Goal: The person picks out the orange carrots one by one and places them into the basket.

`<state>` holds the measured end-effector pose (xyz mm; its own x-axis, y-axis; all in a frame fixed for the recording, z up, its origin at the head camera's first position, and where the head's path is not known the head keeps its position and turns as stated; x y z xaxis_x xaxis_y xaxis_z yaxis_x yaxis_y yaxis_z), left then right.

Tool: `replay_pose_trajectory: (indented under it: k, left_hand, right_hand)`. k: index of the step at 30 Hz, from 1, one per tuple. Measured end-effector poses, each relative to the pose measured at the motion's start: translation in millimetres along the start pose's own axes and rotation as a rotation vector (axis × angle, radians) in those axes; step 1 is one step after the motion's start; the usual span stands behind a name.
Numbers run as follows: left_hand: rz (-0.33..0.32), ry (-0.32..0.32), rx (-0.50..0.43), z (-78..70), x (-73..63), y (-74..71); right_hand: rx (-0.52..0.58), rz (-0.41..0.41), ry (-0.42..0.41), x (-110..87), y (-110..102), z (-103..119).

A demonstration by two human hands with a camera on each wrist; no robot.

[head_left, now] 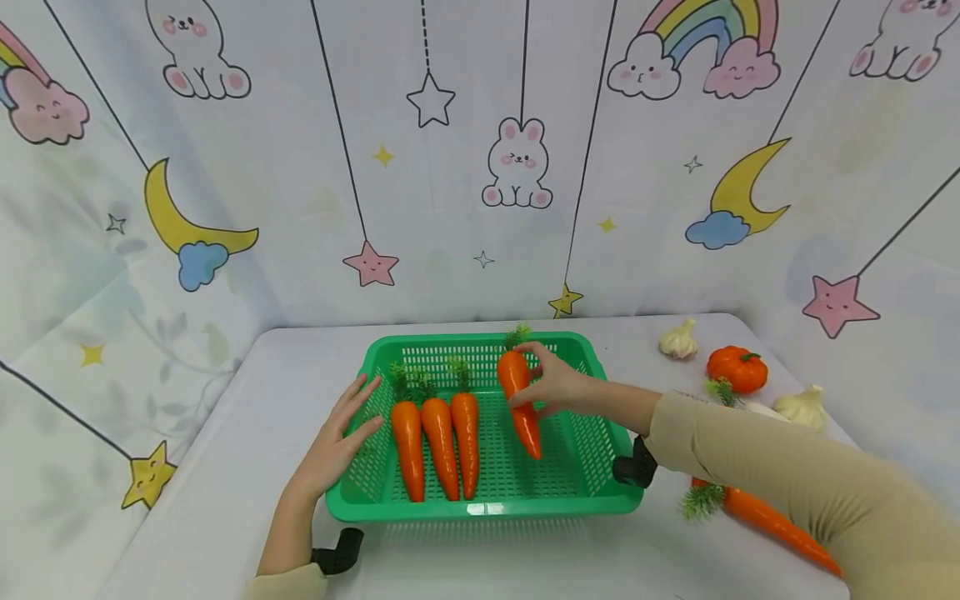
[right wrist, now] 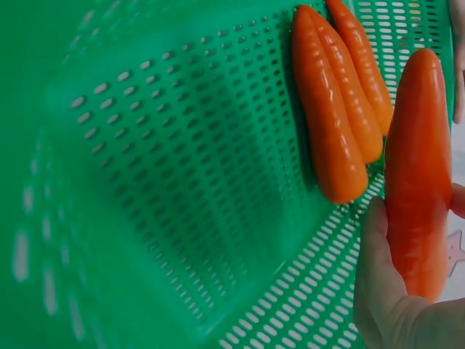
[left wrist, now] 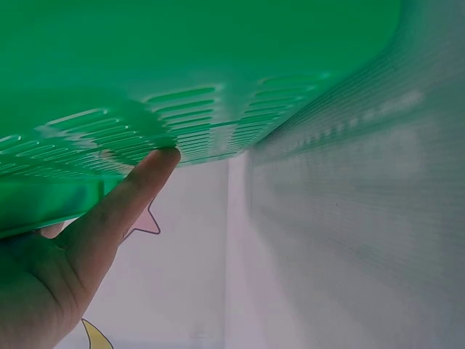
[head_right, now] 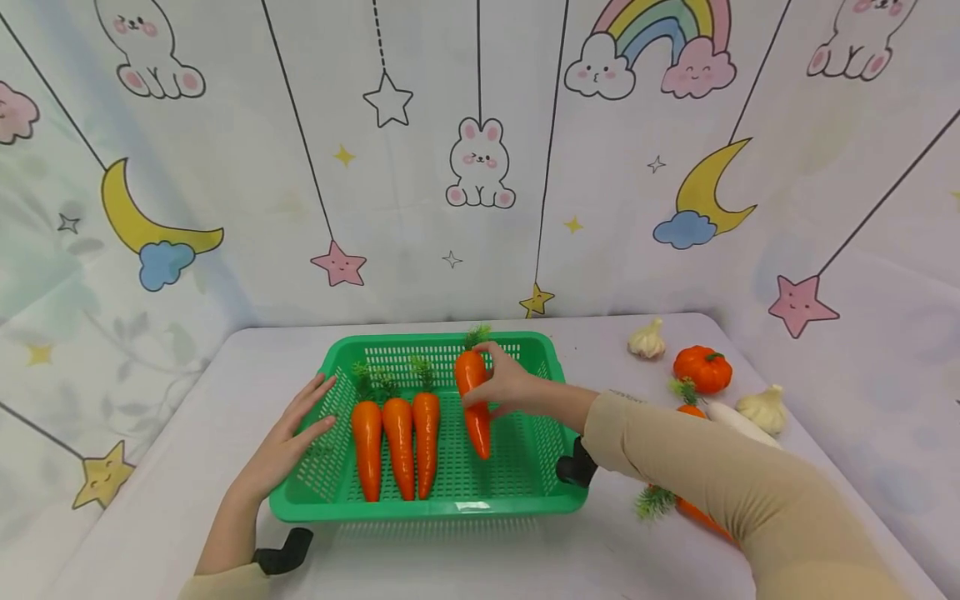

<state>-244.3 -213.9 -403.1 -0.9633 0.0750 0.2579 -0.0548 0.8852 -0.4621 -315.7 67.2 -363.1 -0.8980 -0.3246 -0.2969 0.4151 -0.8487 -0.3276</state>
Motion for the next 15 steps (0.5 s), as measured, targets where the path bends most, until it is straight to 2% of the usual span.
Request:
replay_pose_trajectory:
  k: [10,15]
  left_hand:
    - [0.006,0.005,0.007,1.8,2.3,1.4]
    - [0.002,0.008,0.007,3.0,2.6,0.9]
  right_hand:
    - [-0.091,-0.015,0.168,17.4,26.9,-10.5]
    - [-0.131,0.001,0.198,22.8,39.2,-16.2]
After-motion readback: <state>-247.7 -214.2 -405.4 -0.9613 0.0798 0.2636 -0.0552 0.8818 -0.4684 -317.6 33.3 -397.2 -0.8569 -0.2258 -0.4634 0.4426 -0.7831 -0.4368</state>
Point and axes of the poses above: each hand's wrist, its own x-axis towards the middle knuckle, its own y-axis out of the palm, z = x × y, the point moved 6 cm from there along x, towards the middle knuckle, and after that the axes turned 5 degrees about -z, right-handed, at the moved point
